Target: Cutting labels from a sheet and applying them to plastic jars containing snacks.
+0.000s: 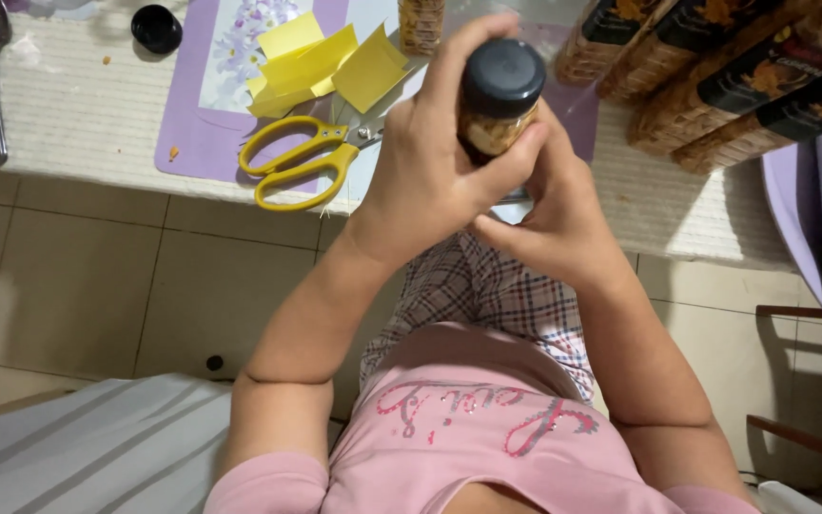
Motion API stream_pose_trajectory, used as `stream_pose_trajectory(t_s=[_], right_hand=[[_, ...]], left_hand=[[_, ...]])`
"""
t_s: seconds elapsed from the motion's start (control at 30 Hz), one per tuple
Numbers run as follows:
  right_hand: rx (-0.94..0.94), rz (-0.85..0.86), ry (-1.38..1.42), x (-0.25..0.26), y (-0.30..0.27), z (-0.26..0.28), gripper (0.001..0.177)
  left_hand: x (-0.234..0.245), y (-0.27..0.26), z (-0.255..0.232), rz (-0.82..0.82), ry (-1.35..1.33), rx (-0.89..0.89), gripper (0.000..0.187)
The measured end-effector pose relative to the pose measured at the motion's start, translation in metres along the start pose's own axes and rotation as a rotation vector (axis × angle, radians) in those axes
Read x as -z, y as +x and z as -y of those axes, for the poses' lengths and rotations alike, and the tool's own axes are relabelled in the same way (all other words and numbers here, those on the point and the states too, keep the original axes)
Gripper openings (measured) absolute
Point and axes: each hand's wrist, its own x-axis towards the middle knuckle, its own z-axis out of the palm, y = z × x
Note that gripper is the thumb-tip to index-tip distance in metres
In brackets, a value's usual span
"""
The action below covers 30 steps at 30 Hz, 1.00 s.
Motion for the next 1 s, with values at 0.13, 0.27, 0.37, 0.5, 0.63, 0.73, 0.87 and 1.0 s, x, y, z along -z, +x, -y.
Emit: stream_pose_trajectory(t_s=[0.13, 0.27, 0.37, 0.5, 0.63, 0.73, 0.87, 1.0], right_hand=[[0.01, 0.017, 0.097, 0.005, 0.0, -0.011, 0.098], [0.066, 0.047, 0.154, 0.009, 0.003, -0.007, 0.085], [0.069, 0.046, 0.151, 0.014, 0.001, -0.012, 0.083], [0.033, 0.06, 0.156, 0.02, 0.002, -0.009, 0.08], [0.135, 0.099, 0.239, 0.034, 0.004, -0.015, 0.085], [0.166, 0.085, 0.125, 0.045, 0.006, -0.014, 0.091], [0.259, -0.105, -0.154, 0.055, 0.009, -0.038, 0.106], [0.213, -0.358, -0.235, 0.046, -0.014, -0.035, 0.077]], left_hand=[[-0.006, 0.003, 0.002, 0.011, -0.044, -0.008, 0.053], [-0.017, -0.007, 0.016, 0.072, -0.275, 0.027, 0.072], [-0.021, -0.018, 0.025, 0.143, -0.341, 0.047, 0.077], [-0.03, -0.032, 0.047, 0.227, -0.369, 0.027, 0.09], [-0.012, -0.019, 0.046, 0.382, -0.111, -0.079, 0.083], [-0.001, 0.008, 0.028, 0.409, -0.163, -0.037, 0.066], [-0.014, 0.045, 0.048, 0.344, -0.129, -0.049, 0.06], [-0.029, 0.078, 0.082, 0.252, -0.124, -0.214, 0.058]])
